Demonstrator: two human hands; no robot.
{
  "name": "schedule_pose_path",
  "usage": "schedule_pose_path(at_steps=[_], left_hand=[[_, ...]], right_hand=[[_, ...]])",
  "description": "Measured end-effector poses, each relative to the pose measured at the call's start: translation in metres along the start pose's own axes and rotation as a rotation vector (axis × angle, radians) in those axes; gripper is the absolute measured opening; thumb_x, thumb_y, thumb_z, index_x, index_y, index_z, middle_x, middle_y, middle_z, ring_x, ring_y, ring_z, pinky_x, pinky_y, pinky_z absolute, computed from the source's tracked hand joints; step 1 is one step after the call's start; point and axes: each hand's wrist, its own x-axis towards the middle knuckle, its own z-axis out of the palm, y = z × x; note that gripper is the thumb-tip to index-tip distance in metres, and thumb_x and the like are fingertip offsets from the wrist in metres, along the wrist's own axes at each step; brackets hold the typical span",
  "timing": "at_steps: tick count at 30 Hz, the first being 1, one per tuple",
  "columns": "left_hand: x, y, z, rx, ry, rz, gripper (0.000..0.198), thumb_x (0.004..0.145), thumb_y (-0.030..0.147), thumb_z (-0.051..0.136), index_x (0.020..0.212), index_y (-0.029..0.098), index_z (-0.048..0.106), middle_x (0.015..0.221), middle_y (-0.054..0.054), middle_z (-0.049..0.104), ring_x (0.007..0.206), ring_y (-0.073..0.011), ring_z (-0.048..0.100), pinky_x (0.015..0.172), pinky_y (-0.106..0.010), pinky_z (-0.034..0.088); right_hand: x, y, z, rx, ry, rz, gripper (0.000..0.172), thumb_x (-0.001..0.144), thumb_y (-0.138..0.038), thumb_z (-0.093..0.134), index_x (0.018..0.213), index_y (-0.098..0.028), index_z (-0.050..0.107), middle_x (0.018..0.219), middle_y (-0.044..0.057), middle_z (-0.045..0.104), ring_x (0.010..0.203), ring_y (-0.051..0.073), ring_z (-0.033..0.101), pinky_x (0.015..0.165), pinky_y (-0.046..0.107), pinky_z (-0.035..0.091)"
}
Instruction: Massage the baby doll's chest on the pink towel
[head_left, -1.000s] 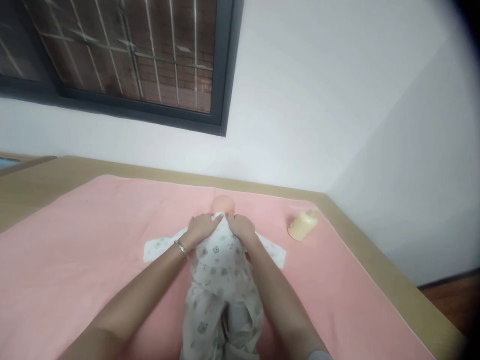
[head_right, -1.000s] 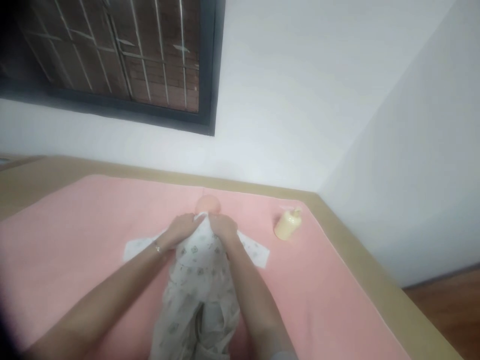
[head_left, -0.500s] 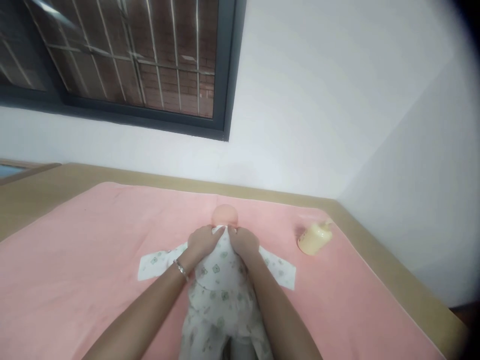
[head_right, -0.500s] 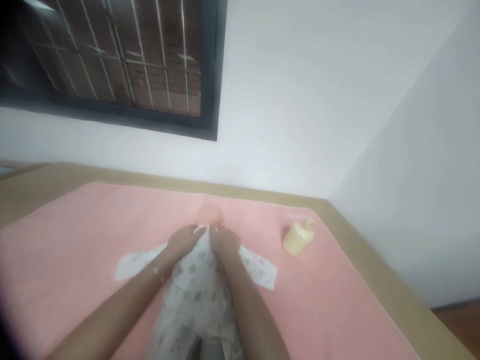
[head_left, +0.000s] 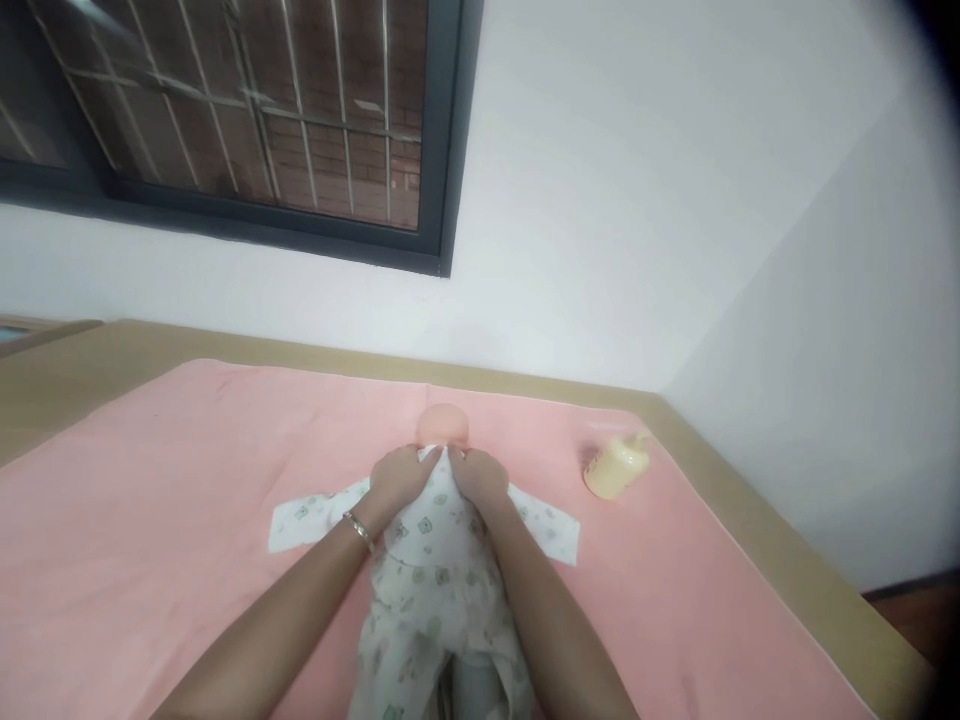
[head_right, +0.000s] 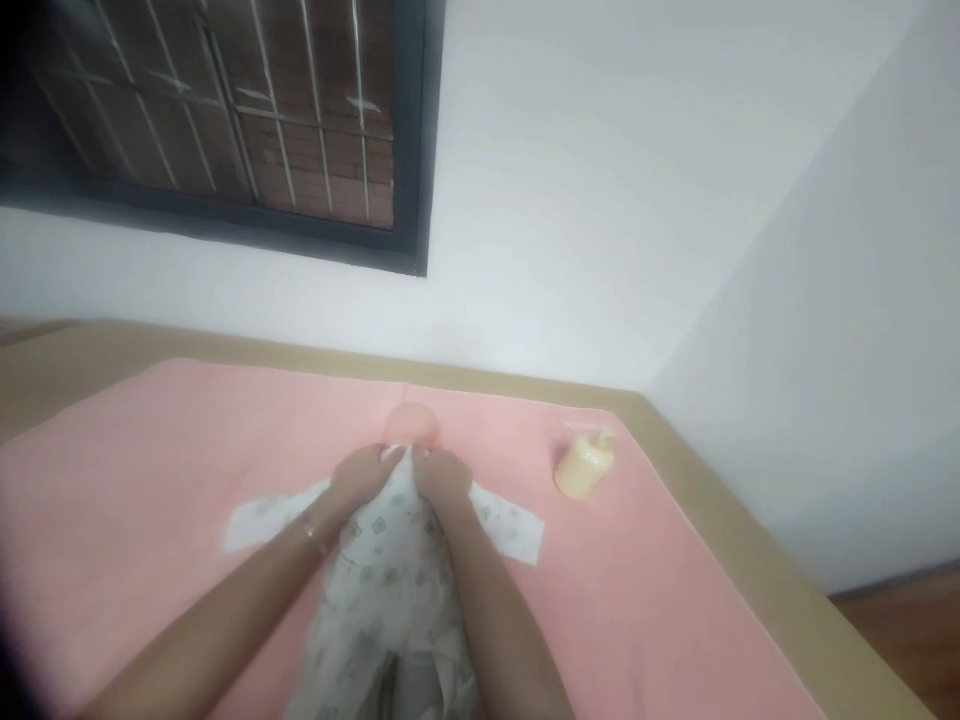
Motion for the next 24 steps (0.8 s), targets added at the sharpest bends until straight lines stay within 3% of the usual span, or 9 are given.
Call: schedule_pose_path(at_steps=[9, 12, 15, 17, 20, 24], left_hand=[[-0.004, 0.004, -0.004, 0.006, -0.006, -0.007, 0.072, 0.087, 0.068, 0.019, 0.108, 0.016, 0.065, 0.103, -0.015, 0.069, 0.095, -0.0293, 0.063, 0.081, -0.037, 0.043], [-0.008, 0.009, -0.008, 0.079, 0.080, -0.004, 0.063, 0.091, 0.057, 0.020, 0.096, 0.017, 0.069, 0.096, -0.013, 0.070, 0.096, -0.0315, 0.062, 0.092, -0.050, 0.038], [-0.020, 0.013, -0.007, 0.186, 0.233, 0.024, 0.057, 0.093, 0.047, 0.024, 0.095, 0.014, 0.070, 0.102, -0.015, 0.069, 0.109, -0.0347, 0.056, 0.103, -0.061, 0.021], [-0.035, 0.013, 0.002, 0.248, 0.324, 0.100, 0.051, 0.093, 0.040, 0.028, 0.112, 0.010, 0.065, 0.120, -0.018, 0.061, 0.121, -0.0353, 0.048, 0.107, -0.060, 0.018], [-0.067, 0.009, 0.024, 0.290, 0.396, 0.309, 0.052, 0.092, 0.034, 0.033, 0.132, 0.003, 0.048, 0.139, -0.022, 0.045, 0.133, -0.0347, 0.035, 0.109, -0.053, 0.023], [-0.115, 0.003, 0.046, 0.247, 0.440, 0.569, 0.063, 0.086, 0.033, 0.046, 0.140, 0.003, 0.036, 0.147, -0.021, 0.034, 0.138, -0.0360, 0.024, 0.109, -0.052, 0.027]], right_hand=[[-0.001, -0.001, -0.003, -0.033, -0.008, -0.023, 0.068, 0.096, -0.055, 0.015, 0.105, -0.014, 0.068, 0.106, 0.016, 0.067, 0.100, 0.030, 0.062, 0.086, 0.042, 0.044], [-0.006, 0.003, -0.004, -0.031, 0.038, -0.055, 0.063, 0.097, -0.051, 0.016, 0.103, -0.014, 0.067, 0.103, 0.015, 0.067, 0.096, 0.029, 0.062, 0.083, 0.041, 0.045], [-0.019, 0.010, 0.000, -0.009, 0.177, -0.157, 0.052, 0.098, -0.042, 0.020, 0.103, -0.015, 0.065, 0.100, 0.014, 0.067, 0.094, 0.026, 0.062, 0.084, 0.039, 0.045], [-0.031, 0.017, 0.006, 0.009, 0.275, -0.266, 0.044, 0.098, -0.035, 0.025, 0.112, -0.014, 0.062, 0.107, 0.014, 0.065, 0.101, 0.026, 0.059, 0.089, 0.039, 0.043], [-0.047, 0.029, 0.014, 0.028, 0.346, -0.441, 0.043, 0.095, -0.029, 0.035, 0.128, -0.009, 0.052, 0.128, 0.017, 0.055, 0.121, 0.029, 0.048, 0.103, 0.046, 0.033], [-0.052, 0.037, 0.003, 0.138, 0.216, -0.767, 0.039, 0.095, -0.032, 0.039, 0.125, -0.016, 0.058, 0.138, 0.011, 0.048, 0.132, 0.026, 0.038, 0.111, 0.047, 0.027]])
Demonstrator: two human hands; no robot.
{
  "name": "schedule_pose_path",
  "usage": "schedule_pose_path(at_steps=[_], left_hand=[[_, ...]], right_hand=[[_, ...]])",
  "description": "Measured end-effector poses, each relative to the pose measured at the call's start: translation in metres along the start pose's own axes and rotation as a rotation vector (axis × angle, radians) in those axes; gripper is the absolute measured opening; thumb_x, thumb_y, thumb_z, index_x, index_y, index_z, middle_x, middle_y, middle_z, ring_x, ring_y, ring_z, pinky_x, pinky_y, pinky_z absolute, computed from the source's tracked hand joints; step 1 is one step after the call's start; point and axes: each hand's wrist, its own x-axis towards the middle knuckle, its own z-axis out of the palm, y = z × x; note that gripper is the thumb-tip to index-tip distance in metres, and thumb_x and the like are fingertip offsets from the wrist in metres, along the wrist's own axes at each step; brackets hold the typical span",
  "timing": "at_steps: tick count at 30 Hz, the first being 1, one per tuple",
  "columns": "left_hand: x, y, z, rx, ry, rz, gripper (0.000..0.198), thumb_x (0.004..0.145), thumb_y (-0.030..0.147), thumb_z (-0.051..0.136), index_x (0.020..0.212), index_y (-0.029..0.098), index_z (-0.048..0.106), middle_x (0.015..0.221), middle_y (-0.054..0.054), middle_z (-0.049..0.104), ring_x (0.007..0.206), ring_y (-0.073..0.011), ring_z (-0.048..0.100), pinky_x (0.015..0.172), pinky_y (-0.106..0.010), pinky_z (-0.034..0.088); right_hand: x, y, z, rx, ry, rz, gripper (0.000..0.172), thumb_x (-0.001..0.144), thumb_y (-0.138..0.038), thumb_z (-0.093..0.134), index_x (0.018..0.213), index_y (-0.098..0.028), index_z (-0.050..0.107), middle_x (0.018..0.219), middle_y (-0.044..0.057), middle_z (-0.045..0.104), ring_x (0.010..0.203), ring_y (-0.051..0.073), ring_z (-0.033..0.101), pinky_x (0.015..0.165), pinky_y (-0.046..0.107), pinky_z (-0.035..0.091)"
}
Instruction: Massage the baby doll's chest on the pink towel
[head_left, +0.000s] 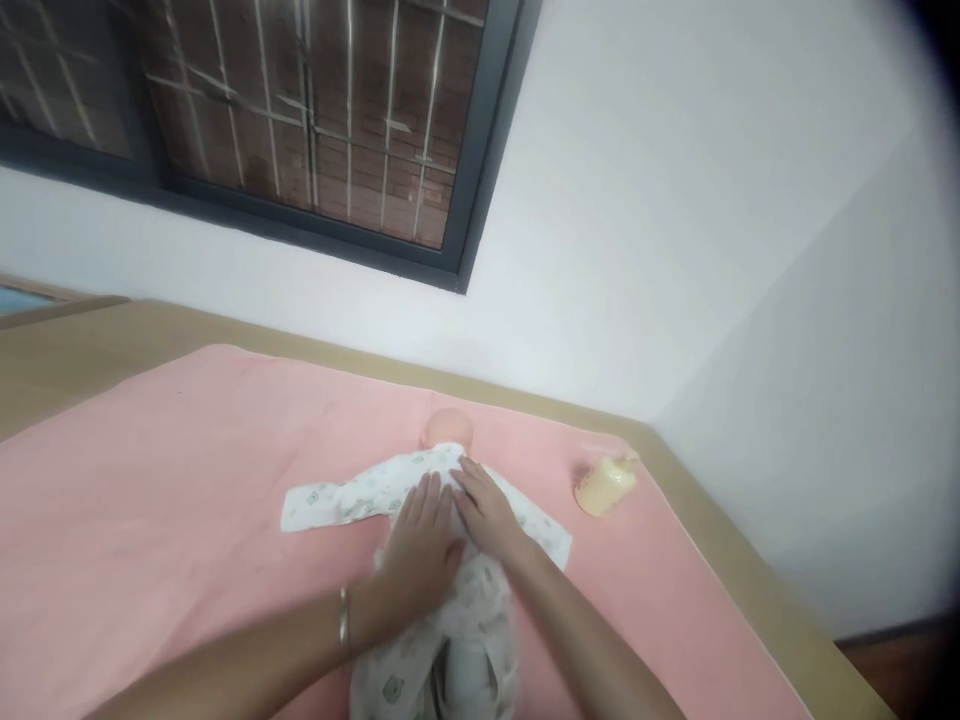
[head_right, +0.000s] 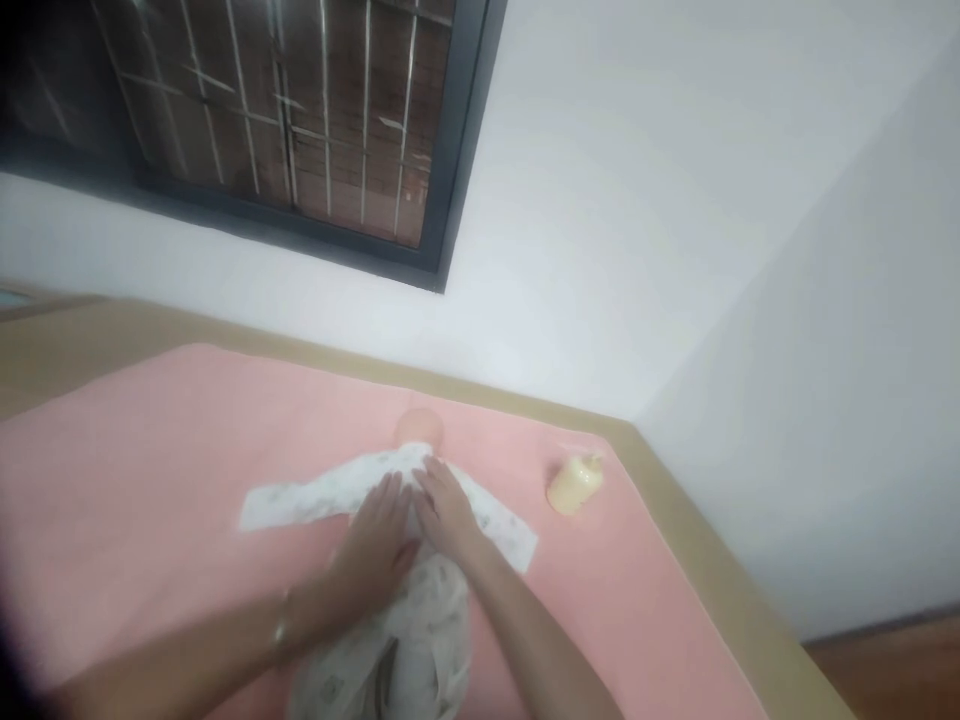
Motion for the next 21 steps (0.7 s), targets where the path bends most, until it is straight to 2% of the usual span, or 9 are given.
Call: schedule_pose_path(at_steps=[2, 4, 5, 7, 9, 11, 13, 17, 21], left_hand=[[-0.014, 0.007, -0.006, -0.032, 0.009, 0.075, 0.064, 0.084, 0.031, 0.050, 0.141, 0.005, 0.036, 0.148, -0.020, 0.032, 0.138, -0.0361, 0.024, 0.108, -0.051, 0.030], [-0.020, 0.011, -0.013, -0.054, 0.014, 0.133, 0.057, 0.084, 0.027, 0.049, 0.136, 0.007, 0.042, 0.146, -0.018, 0.036, 0.136, -0.0352, 0.029, 0.107, -0.051, 0.033], [-0.021, 0.011, -0.016, -0.065, 0.017, 0.157, 0.052, 0.084, 0.025, 0.048, 0.134, 0.008, 0.046, 0.144, -0.018, 0.039, 0.135, -0.0345, 0.031, 0.107, -0.051, 0.034], [-0.020, 0.011, -0.021, -0.097, 0.014, 0.169, 0.048, 0.084, 0.021, 0.047, 0.131, 0.009, 0.049, 0.141, -0.017, 0.043, 0.133, -0.0334, 0.034, 0.107, -0.051, 0.035], [-0.017, 0.011, -0.023, -0.140, -0.004, 0.155, 0.051, 0.084, 0.022, 0.048, 0.133, 0.009, 0.047, 0.140, -0.017, 0.043, 0.133, -0.0332, 0.035, 0.106, -0.051, 0.036], [-0.016, 0.012, -0.025, -0.174, -0.024, 0.141, 0.055, 0.083, 0.022, 0.048, 0.136, 0.010, 0.043, 0.141, -0.017, 0.043, 0.132, -0.0333, 0.035, 0.106, -0.051, 0.036], [-0.016, 0.012, -0.025, -0.177, -0.029, 0.139, 0.057, 0.083, 0.022, 0.048, 0.138, 0.010, 0.041, 0.141, -0.017, 0.042, 0.133, -0.0337, 0.034, 0.106, -0.052, 0.036], [-0.019, 0.012, -0.026, -0.151, -0.049, 0.147, 0.054, 0.084, 0.023, 0.048, 0.137, 0.009, 0.043, 0.142, -0.017, 0.041, 0.133, -0.0334, 0.034, 0.107, -0.051, 0.035], [-0.019, 0.012, -0.028, -0.139, -0.071, 0.164, 0.054, 0.084, 0.022, 0.047, 0.136, 0.008, 0.043, 0.145, -0.017, 0.038, 0.136, -0.0336, 0.029, 0.109, -0.051, 0.033]], right_hand=[[0.010, 0.001, -0.013, 0.121, -0.072, -0.140, 0.036, 0.095, -0.036, 0.041, 0.120, -0.020, 0.062, 0.133, 0.009, 0.054, 0.128, 0.023, 0.045, 0.108, 0.043, 0.034], [0.026, 0.000, -0.024, 0.184, -0.062, -0.215, 0.039, 0.096, -0.040, 0.040, 0.126, -0.022, 0.057, 0.131, 0.008, 0.056, 0.124, 0.022, 0.049, 0.105, 0.041, 0.038], [0.035, -0.002, -0.027, 0.179, -0.026, -0.240, 0.044, 0.096, -0.041, 0.039, 0.133, -0.021, 0.050, 0.135, 0.009, 0.052, 0.126, 0.022, 0.047, 0.106, 0.041, 0.038], [0.049, -0.006, -0.028, 0.083, -0.002, -0.320, 0.057, 0.095, -0.045, 0.037, 0.144, -0.015, 0.036, 0.146, 0.013, 0.037, 0.135, 0.025, 0.033, 0.110, 0.046, 0.030], [0.058, -0.010, -0.022, -0.059, -0.117, -0.446, 0.061, 0.096, -0.046, 0.036, 0.145, -0.011, 0.032, 0.149, 0.015, 0.030, 0.139, 0.027, 0.023, 0.113, 0.049, 0.022], [0.061, -0.013, -0.015, -0.174, -0.270, -0.519, 0.055, 0.097, -0.043, 0.035, 0.142, -0.012, 0.037, 0.146, 0.014, 0.036, 0.139, 0.026, 0.025, 0.113, 0.048, 0.020], [0.059, -0.013, -0.011, -0.241, -0.316, -0.504, 0.051, 0.097, -0.041, 0.035, 0.140, -0.013, 0.041, 0.145, 0.013, 0.039, 0.138, 0.025, 0.027, 0.114, 0.047, 0.020], [0.053, -0.004, -0.011, -0.276, -0.298, -0.455, 0.049, 0.097, -0.035, 0.034, 0.139, -0.012, 0.041, 0.146, 0.013, 0.037, 0.138, 0.024, 0.025, 0.115, 0.048, 0.017], [0.049, 0.005, -0.009, -0.255, -0.222, -0.426, 0.053, 0.097, -0.036, 0.034, 0.141, -0.006, 0.037, 0.149, 0.017, 0.031, 0.141, 0.026, 0.018, 0.114, 0.049, 0.017]])
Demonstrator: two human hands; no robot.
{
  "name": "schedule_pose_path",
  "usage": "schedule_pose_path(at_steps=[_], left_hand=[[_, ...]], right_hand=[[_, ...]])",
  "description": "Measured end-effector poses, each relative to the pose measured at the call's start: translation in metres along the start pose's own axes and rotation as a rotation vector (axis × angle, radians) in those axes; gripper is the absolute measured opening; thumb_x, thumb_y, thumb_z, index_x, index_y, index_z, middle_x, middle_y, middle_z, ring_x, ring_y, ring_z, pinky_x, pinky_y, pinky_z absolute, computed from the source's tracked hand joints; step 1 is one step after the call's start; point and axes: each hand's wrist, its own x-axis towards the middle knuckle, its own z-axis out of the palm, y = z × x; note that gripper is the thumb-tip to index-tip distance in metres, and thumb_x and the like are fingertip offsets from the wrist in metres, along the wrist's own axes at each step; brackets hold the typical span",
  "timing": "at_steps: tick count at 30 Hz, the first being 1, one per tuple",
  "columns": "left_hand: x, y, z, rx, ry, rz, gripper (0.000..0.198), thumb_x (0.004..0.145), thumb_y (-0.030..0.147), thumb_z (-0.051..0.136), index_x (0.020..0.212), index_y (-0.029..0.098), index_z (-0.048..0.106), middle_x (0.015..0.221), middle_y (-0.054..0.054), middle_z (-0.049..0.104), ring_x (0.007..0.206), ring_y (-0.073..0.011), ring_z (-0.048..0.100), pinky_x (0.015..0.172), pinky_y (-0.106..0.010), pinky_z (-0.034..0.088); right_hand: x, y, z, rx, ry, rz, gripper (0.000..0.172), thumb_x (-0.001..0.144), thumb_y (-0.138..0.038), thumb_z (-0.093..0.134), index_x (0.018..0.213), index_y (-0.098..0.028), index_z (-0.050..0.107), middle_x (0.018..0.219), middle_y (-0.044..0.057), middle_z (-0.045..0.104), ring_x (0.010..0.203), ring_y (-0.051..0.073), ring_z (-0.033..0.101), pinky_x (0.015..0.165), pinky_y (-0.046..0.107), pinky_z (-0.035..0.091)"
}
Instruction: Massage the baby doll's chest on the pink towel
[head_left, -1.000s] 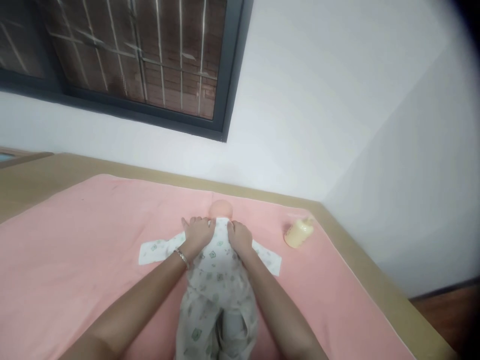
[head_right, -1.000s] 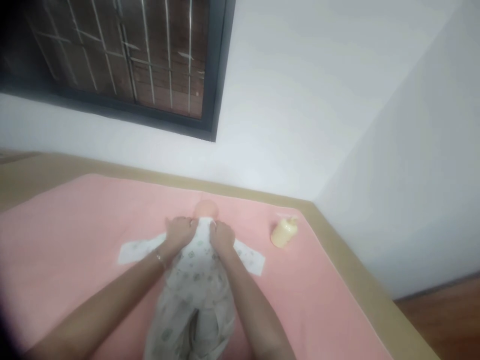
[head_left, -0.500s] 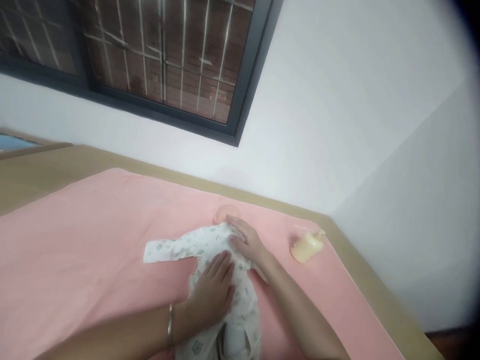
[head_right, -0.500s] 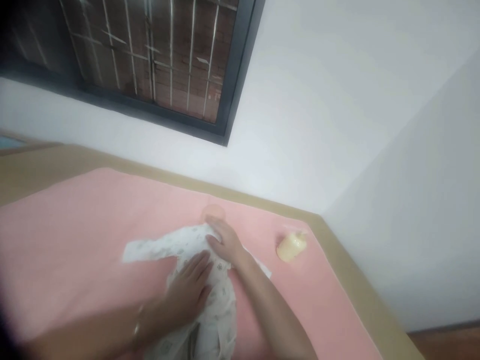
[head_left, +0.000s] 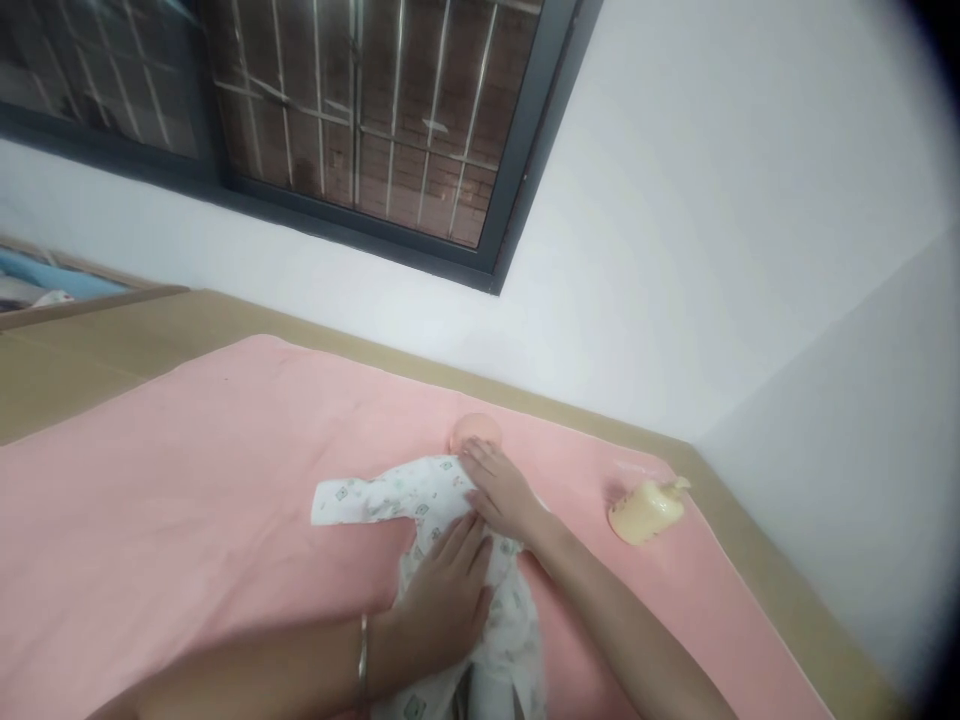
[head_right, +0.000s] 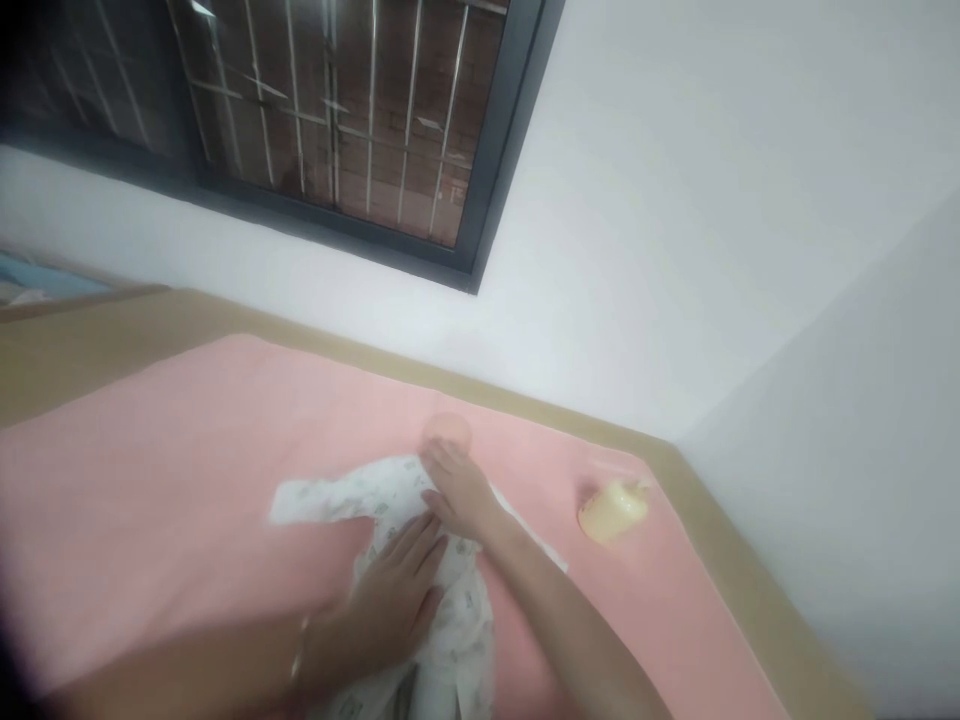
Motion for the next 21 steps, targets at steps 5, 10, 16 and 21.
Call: schedule_pose_path(at_steps=[5, 10, 16, 21], left_hand=[[0.001, 0.000, 0.001, -0.013, 0.030, -0.002, 0.054, 0.083, 0.022, 0.047, 0.135, 0.008, 0.044, 0.144, -0.018, 0.040, 0.137, -0.0330, 0.028, 0.109, -0.050, 0.033], [0.002, 0.002, 0.001, 0.001, 0.059, 0.007, 0.049, 0.083, 0.020, 0.046, 0.130, 0.007, 0.049, 0.139, -0.018, 0.045, 0.133, -0.0332, 0.034, 0.107, -0.051, 0.035], [0.003, 0.004, 0.001, -0.008, 0.085, 0.053, 0.039, 0.084, 0.015, 0.044, 0.120, 0.007, 0.056, 0.126, -0.016, 0.056, 0.124, -0.0301, 0.045, 0.104, -0.049, 0.041], [0.004, 0.002, 0.002, -0.036, 0.087, 0.071, 0.038, 0.083, 0.011, 0.043, 0.118, 0.009, 0.057, 0.124, -0.016, 0.056, 0.124, -0.0299, 0.044, 0.104, -0.050, 0.041]], right_hand=[[-0.002, 0.000, 0.004, 0.011, -0.024, 0.009, 0.051, 0.097, -0.034, 0.033, 0.142, -0.010, 0.037, 0.149, 0.014, 0.032, 0.141, 0.025, 0.017, 0.114, 0.049, 0.018], [-0.001, 0.001, 0.001, 0.007, -0.041, 0.018, 0.052, 0.098, -0.033, 0.033, 0.145, -0.011, 0.032, 0.150, 0.014, 0.030, 0.142, 0.025, 0.016, 0.114, 0.049, 0.019], [0.008, -0.001, -0.001, 0.044, -0.002, 0.013, 0.048, 0.096, -0.029, 0.037, 0.140, -0.010, 0.039, 0.146, 0.015, 0.037, 0.139, 0.023, 0.025, 0.114, 0.048, 0.021], [0.016, -0.001, 0.001, 0.048, -0.007, 0.002, 0.046, 0.095, -0.027, 0.038, 0.138, -0.010, 0.043, 0.145, 0.014, 0.039, 0.138, 0.022, 0.027, 0.114, 0.046, 0.020]])
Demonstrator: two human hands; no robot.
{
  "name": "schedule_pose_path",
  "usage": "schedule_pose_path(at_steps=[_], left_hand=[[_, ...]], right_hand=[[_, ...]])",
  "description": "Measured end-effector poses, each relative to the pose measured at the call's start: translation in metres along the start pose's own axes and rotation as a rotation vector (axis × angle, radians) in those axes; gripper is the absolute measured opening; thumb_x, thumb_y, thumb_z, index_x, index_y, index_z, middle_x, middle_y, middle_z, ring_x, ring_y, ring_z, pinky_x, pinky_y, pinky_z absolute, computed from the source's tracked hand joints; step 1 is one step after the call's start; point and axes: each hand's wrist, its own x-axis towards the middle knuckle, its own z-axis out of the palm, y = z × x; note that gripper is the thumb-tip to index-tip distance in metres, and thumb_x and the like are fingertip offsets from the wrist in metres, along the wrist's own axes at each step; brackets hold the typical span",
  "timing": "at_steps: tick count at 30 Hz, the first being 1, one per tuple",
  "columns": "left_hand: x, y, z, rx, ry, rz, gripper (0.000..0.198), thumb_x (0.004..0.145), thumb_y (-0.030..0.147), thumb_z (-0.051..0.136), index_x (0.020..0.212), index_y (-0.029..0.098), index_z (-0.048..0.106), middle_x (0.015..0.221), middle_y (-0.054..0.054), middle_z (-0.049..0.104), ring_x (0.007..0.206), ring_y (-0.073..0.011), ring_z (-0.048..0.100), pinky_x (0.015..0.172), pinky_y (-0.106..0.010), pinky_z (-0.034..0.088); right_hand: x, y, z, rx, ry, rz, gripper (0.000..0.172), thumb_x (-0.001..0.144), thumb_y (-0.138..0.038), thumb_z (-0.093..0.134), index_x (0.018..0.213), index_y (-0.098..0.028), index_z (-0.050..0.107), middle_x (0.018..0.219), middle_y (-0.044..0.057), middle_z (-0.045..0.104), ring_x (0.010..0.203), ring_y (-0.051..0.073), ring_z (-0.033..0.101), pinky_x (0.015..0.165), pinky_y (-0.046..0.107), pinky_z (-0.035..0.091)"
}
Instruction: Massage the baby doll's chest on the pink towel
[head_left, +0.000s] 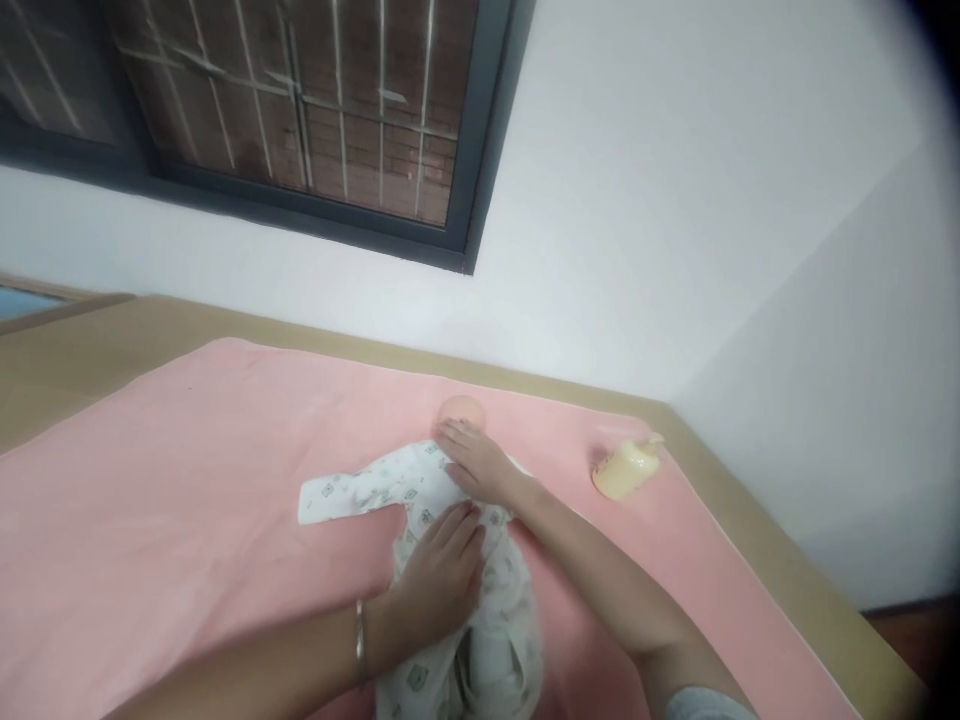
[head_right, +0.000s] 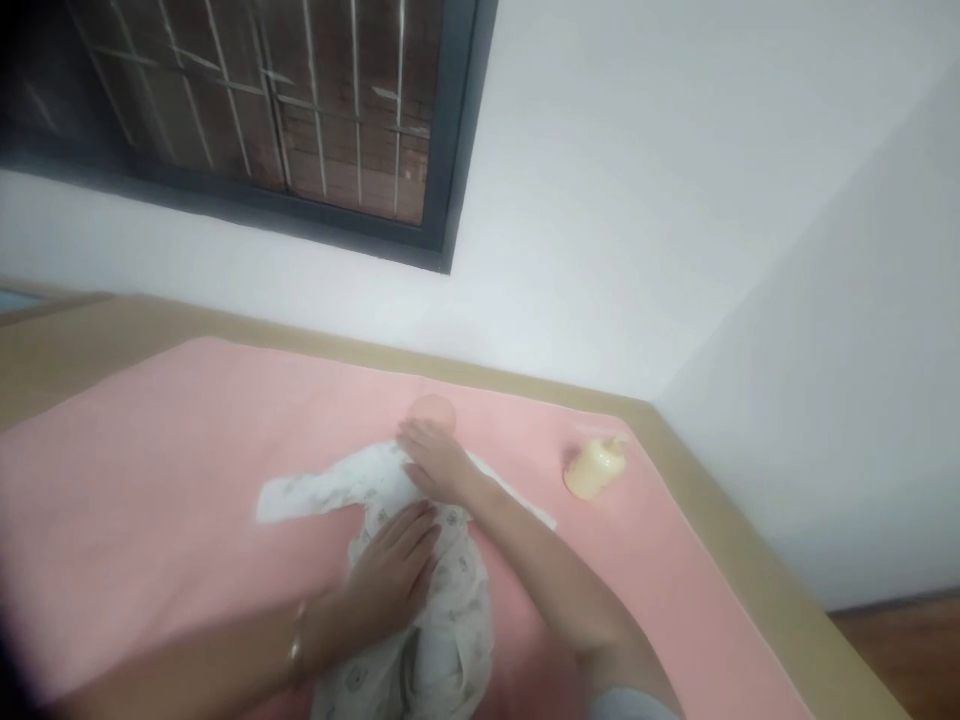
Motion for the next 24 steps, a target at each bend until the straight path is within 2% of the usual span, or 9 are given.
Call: schedule_pose_path(at_steps=[3, 10, 14, 17, 24], left_hand=[[0.001, 0.000, 0.001, -0.022, 0.005, 0.000, 0.037, 0.083, 0.012, 0.043, 0.118, 0.009, 0.057, 0.125, -0.015, 0.055, 0.125, -0.0300, 0.043, 0.105, -0.051, 0.040], [0.002, -0.001, 0.000, -0.061, -0.026, -0.002, 0.039, 0.083, 0.011, 0.042, 0.120, 0.010, 0.055, 0.125, -0.015, 0.054, 0.125, -0.0292, 0.043, 0.107, -0.051, 0.038], [0.003, -0.002, 0.001, -0.069, -0.011, 0.005, 0.039, 0.083, 0.011, 0.042, 0.120, 0.011, 0.055, 0.124, -0.015, 0.055, 0.124, -0.0291, 0.043, 0.106, -0.051, 0.038], [0.004, -0.002, 0.001, -0.074, -0.004, 0.004, 0.039, 0.082, 0.011, 0.043, 0.119, 0.011, 0.055, 0.123, -0.014, 0.056, 0.122, -0.0287, 0.045, 0.105, -0.050, 0.039], [0.006, -0.007, 0.004, -0.088, 0.034, 0.011, 0.036, 0.082, 0.013, 0.044, 0.115, 0.014, 0.058, 0.119, -0.013, 0.058, 0.117, -0.0274, 0.049, 0.101, -0.048, 0.043]], right_hand=[[0.001, 0.001, 0.000, 0.007, -0.017, -0.009, 0.043, 0.095, -0.028, 0.040, 0.134, -0.012, 0.048, 0.142, 0.012, 0.043, 0.135, 0.021, 0.033, 0.114, 0.043, 0.021], [-0.002, 0.002, 0.001, 0.021, 0.006, 0.017, 0.043, 0.094, -0.029, 0.041, 0.132, -0.012, 0.050, 0.139, 0.013, 0.047, 0.132, 0.022, 0.037, 0.112, 0.043, 0.024], [-0.002, 0.001, 0.005, -0.004, 0.056, 0.031, 0.047, 0.095, -0.033, 0.041, 0.136, -0.010, 0.045, 0.142, 0.015, 0.043, 0.135, 0.022, 0.032, 0.113, 0.043, 0.020], [-0.001, 0.000, 0.006, -0.027, 0.004, 0.013, 0.045, 0.095, -0.033, 0.043, 0.134, -0.013, 0.047, 0.141, 0.012, 0.045, 0.133, 0.022, 0.035, 0.113, 0.043, 0.020], [-0.007, -0.006, 0.011, -0.025, 0.025, 0.120, 0.042, 0.096, -0.034, 0.043, 0.134, -0.019, 0.048, 0.142, 0.007, 0.044, 0.133, 0.020, 0.036, 0.113, 0.042, 0.019]])
